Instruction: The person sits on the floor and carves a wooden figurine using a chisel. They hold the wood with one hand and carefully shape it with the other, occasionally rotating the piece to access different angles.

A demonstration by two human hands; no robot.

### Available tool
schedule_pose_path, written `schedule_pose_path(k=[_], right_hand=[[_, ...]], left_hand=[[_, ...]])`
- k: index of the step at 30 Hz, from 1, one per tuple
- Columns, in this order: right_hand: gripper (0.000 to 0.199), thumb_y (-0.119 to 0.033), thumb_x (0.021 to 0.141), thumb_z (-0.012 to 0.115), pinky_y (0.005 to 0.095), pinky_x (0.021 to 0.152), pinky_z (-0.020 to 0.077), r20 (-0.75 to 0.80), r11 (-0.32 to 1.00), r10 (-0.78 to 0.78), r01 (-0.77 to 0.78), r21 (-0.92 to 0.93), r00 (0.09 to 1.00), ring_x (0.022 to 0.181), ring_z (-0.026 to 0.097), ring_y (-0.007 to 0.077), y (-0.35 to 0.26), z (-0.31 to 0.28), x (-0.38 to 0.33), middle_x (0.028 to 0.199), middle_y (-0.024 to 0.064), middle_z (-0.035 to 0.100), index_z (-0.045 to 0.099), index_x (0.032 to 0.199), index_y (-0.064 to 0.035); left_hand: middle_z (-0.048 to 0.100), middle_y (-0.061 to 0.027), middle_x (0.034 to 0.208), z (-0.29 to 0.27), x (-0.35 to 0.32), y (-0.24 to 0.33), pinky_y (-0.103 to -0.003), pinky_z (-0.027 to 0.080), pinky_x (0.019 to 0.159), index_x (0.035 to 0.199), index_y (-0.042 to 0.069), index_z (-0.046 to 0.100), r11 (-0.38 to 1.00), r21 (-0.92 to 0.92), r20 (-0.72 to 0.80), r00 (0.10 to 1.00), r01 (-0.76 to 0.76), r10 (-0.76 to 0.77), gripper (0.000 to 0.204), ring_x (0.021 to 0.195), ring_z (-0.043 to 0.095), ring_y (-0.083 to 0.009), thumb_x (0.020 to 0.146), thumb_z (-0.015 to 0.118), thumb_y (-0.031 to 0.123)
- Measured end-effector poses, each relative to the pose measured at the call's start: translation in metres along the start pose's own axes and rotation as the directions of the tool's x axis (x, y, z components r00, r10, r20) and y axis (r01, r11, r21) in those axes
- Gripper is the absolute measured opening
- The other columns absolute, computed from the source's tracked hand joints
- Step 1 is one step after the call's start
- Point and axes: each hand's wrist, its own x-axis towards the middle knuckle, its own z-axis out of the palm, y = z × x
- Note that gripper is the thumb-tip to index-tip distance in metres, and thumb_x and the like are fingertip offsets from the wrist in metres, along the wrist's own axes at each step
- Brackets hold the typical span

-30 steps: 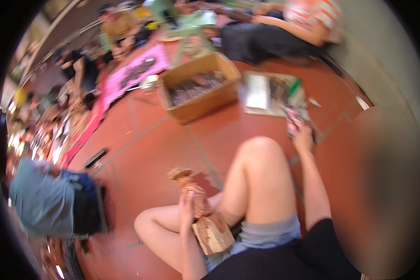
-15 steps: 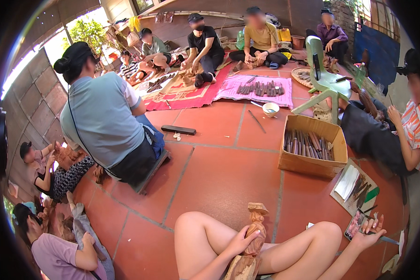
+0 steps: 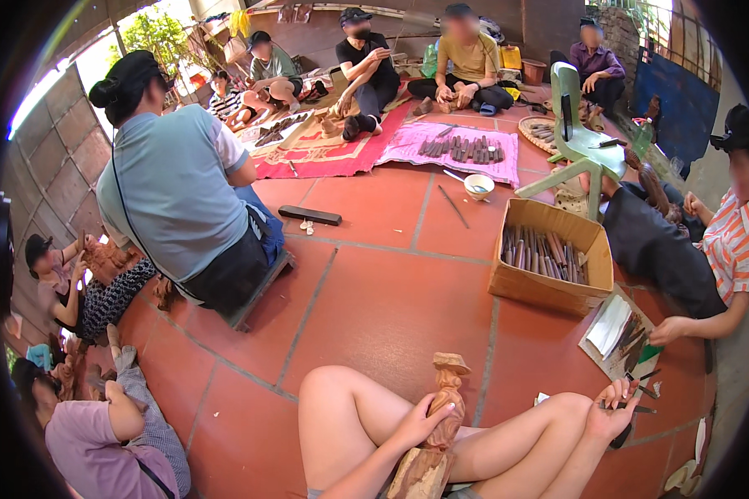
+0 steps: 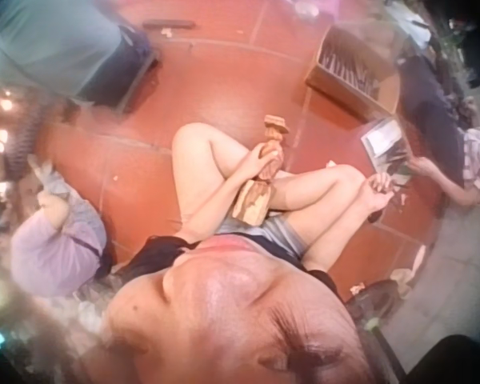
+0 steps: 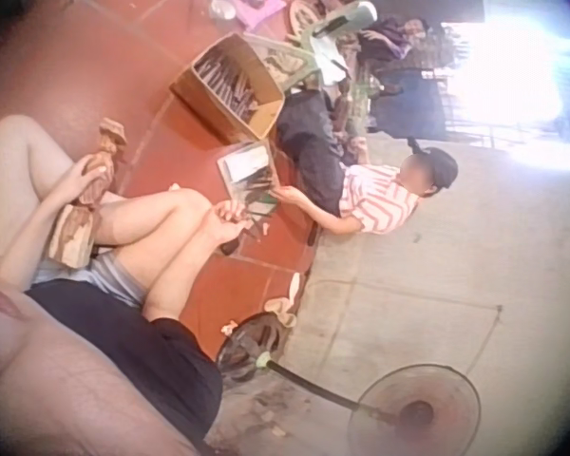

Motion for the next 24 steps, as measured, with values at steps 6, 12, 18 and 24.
schedule_pose_path(k=[6, 12, 18, 24], right_hand=[[0.052, -0.043, 0.105, 0.025, 0.0248, 0.048, 0.0242, 0.042, 0.999, 0.038, -0.039, 0.037, 0.998, 0.055, 0.028, 0.0115, -0.003, -0.001, -0.001, 0.075, 0.0033, 0.035, 0.053, 0.110, 0.0002], [0.054, -0.044, 0.105, 0.024, 0.0248, 0.049, 0.0244, 0.062, 0.997, 0.059, -0.062, 0.054, 0.996, 0.056, 0.027, 0.0118, -0.005, -0.004, 0.000, 0.075, 0.0034, 0.035, 0.054, 0.110, 0.0009], [0.056, -0.045, 0.104, 0.023, 0.0249, 0.048, 0.0236, 0.067, 0.992, 0.086, -0.092, 0.083, 0.994, 0.055, 0.027, 0.0118, -0.006, -0.004, 0.001, 0.074, 0.0033, 0.035, 0.055, 0.109, 0.0016], [0.055, -0.044, 0.104, 0.024, 0.0252, 0.048, 0.0233, 0.065, 0.989, 0.103, -0.109, 0.104, 0.993, 0.054, 0.027, 0.0117, -0.005, -0.003, 0.001, 0.074, 0.0029, 0.035, 0.054, 0.107, 0.0020]], left_hand=[[0.060, -0.0107, 0.116, 0.000, 0.004, -0.010, -0.027, 0.046, 0.092, 0.127, -0.003, 0.047, 0.999, -0.036, 0.015, 1.000, -0.020, 0.021, 0.051, 0.107, 0.056, -0.0136, 0.095, 0.061, 0.033], [0.060, -0.0108, 0.115, 0.001, 0.003, -0.007, -0.028, 0.046, 0.092, 0.127, -0.004, 0.048, 1.000, -0.026, 0.012, 1.000, -0.016, 0.016, 0.051, 0.106, 0.057, -0.0137, 0.095, 0.061, 0.033], [0.060, -0.0113, 0.115, 0.001, 0.003, -0.004, -0.028, 0.047, 0.091, 0.127, -0.004, 0.048, 0.999, -0.033, 0.008, 1.000, -0.004, 0.004, 0.052, 0.106, 0.057, -0.0143, 0.095, 0.062, 0.034], [0.060, -0.0127, 0.115, 0.001, 0.002, 0.000, -0.029, 0.047, 0.092, 0.127, -0.004, 0.048, 1.000, 0.017, 0.007, 1.000, 0.001, -0.001, 0.060, 0.107, 0.058, -0.0167, 0.089, 0.068, 0.037]])
